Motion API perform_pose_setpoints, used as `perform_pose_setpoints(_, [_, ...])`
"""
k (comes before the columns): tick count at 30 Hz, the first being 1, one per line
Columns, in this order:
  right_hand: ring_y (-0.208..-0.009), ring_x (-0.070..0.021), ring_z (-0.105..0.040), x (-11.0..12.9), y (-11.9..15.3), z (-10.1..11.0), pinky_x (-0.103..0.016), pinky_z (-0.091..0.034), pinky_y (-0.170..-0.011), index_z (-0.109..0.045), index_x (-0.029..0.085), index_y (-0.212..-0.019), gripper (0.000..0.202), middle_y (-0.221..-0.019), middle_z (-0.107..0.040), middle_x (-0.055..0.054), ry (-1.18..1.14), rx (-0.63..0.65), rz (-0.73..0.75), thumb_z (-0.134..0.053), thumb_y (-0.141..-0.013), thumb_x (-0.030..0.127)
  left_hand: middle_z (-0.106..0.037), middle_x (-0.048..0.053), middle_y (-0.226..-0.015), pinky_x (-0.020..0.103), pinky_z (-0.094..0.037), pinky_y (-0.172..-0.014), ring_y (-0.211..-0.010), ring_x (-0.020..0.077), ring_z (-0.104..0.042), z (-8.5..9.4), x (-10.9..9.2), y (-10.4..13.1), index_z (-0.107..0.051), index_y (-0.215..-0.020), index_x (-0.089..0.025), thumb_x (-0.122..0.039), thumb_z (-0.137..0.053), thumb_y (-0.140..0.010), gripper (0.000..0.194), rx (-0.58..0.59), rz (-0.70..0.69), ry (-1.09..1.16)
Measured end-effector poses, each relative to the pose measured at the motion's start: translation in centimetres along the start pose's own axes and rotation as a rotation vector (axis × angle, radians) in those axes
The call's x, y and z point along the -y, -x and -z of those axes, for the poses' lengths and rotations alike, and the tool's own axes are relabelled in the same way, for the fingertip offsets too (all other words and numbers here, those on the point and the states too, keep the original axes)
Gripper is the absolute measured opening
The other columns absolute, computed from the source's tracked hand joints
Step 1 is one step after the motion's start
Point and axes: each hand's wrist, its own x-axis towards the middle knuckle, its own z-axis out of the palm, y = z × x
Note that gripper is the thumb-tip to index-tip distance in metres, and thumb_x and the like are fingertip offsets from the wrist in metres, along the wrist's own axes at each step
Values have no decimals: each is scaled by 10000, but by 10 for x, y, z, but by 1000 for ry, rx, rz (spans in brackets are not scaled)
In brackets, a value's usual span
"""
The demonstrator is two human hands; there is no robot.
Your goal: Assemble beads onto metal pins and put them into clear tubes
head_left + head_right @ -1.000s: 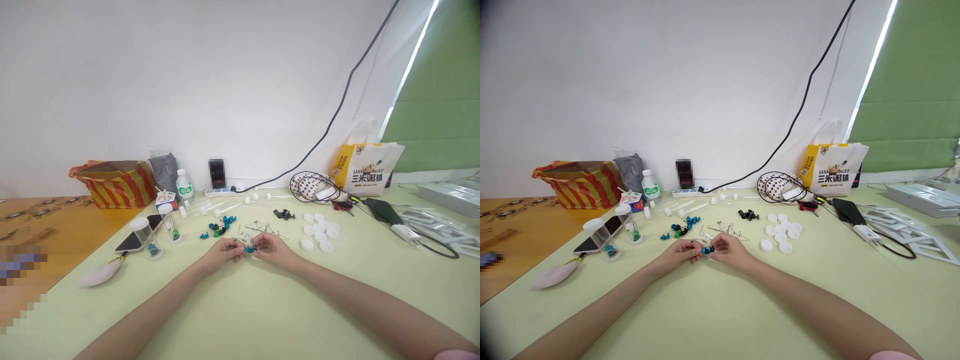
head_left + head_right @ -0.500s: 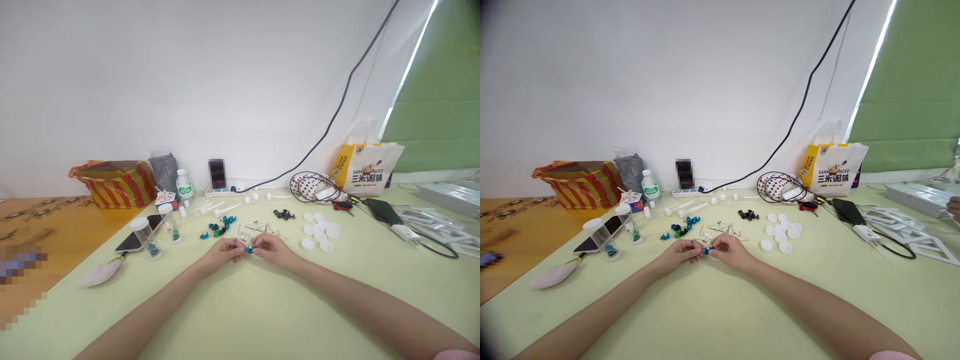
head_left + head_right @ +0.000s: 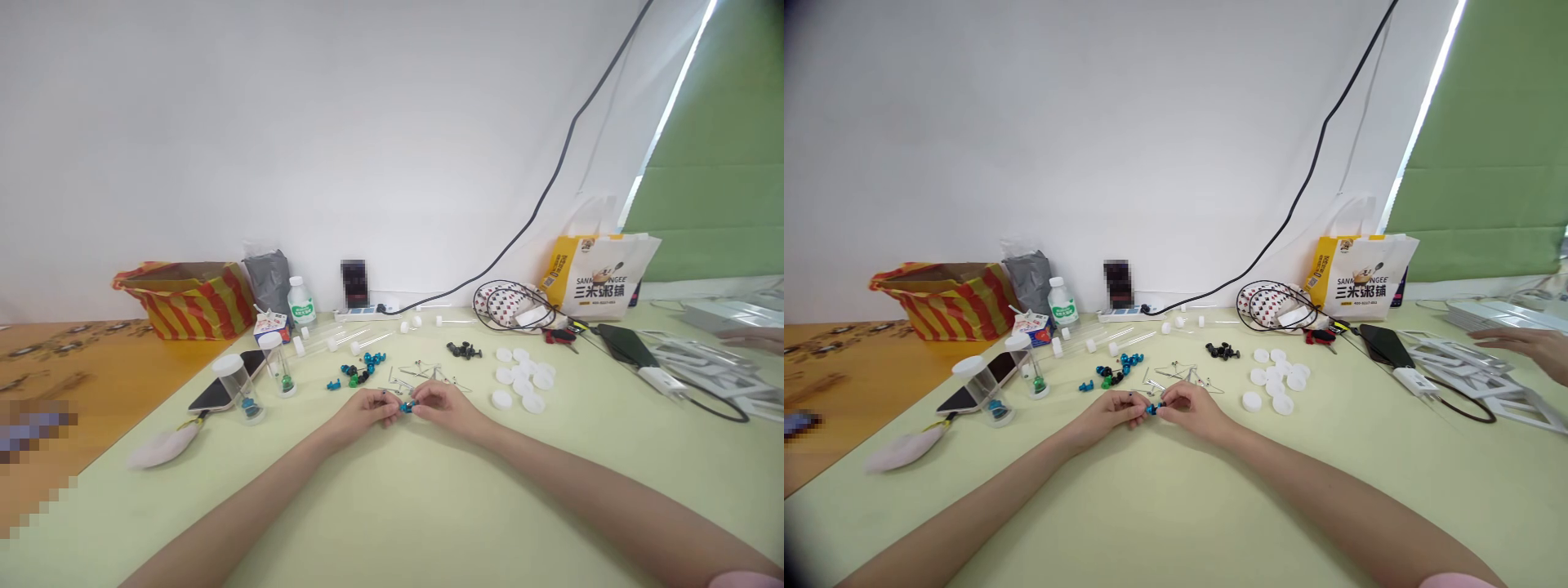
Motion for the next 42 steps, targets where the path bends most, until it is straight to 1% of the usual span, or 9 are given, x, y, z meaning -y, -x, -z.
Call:
perform_pose_setpoints(4, [-839,-159,-584,4,2,0,-326,-457,-820,-579,172,-882,300,-901,-617,-39,-12,10,-10,-697,-652,323,-595,28,-711,244,-391,-630,-616,108,-495,0,0,0,-647,-748,-121,-373,-610,-732,255,-5,-1,-9])
perform_pose_setpoints(10, [-847,-154,-582,2,1,1,-330,-454,-830,-567,170,-861,246,-940,-609,-45,-7,23,28,-672,-680,299,-588,25,-687,239,-393,-621,-609,108,-494,0,-1,-1,-646,-749,-121,-386,-611,-729,268,-1,3,-20])
perform_pose_setpoints(18, [-829,-152,-570,-1,0,-1,-334,-456,-819,-581,164,-753,210,-957,-585,-51,-23,-2,23,-668,-674,337,-593,29,-734,248,-400,-638,-615,106,-491,0,-1,0,-645,-737,-130,-379,-610,-727,252,-3,5,-8])
perform_pose_setpoints(26, [-866,-157,-567,-4,-1,0,-301,-458,-792,-570,159,-698,211,-970,-578,-61,13,9,34,-630,-720,360,-583,27,-700,239,-397,-631,-617,108,-488,0,0,0,-638,-738,-123,-370,-604,-737,249,-11,2,-12])
perform_pose_setpoints(28, [-863,-157,-569,-4,-1,0,-303,-459,-789,-574,158,-713,219,-977,-580,-63,16,9,27,-625,-723,370,-587,29,-699,240,-401,-628,-616,110,-489,0,0,0,-638,-744,-123,-377,-606,-733,256,-15,7,-15])
perform_pose_setpoints(30, [-846,-155,-575,-3,-1,1,-312,-461,-793,-580,161,-782,221,-964,-590,-59,8,11,13,-631,-718,366,-590,31,-706,241,-403,-628,-616,110,-490,0,0,0,-639,-744,-123,-382,-609,-728,261,-17,7,-14])
perform_pose_setpoints(34, [-843,-154,-577,2,1,1,-328,-456,-821,-564,168,-885,263,-935,-606,-47,-12,24,15,-664,-692,316,-586,29,-701,242,-398,-627,-610,108,-488,0,0,0,-639,-751,-120,-382,-606,-732,265,-5,-5,-17])
perform_pose_setpoints(37, [-844,-151,-576,4,2,0,-328,-454,-831,-561,170,-862,245,-945,-602,-44,-18,23,33,-668,-687,303,-583,28,-692,240,-395,-622,-608,108,-489,0,0,0,-640,-753,-120,-386,-604,-734,270,-4,-2,-20])
perform_pose_setpoints(42, [-840,-150,-575,1,1,0,-323,-456,-821,-563,165,-804,225,-957,-592,-47,-13,12,15,-660,-692,334,-589,33,-728,245,-400,-632,-619,108,-492,0,-2,0,-641,-742,-122,-379,-607,-732,260,-1,4,-13])
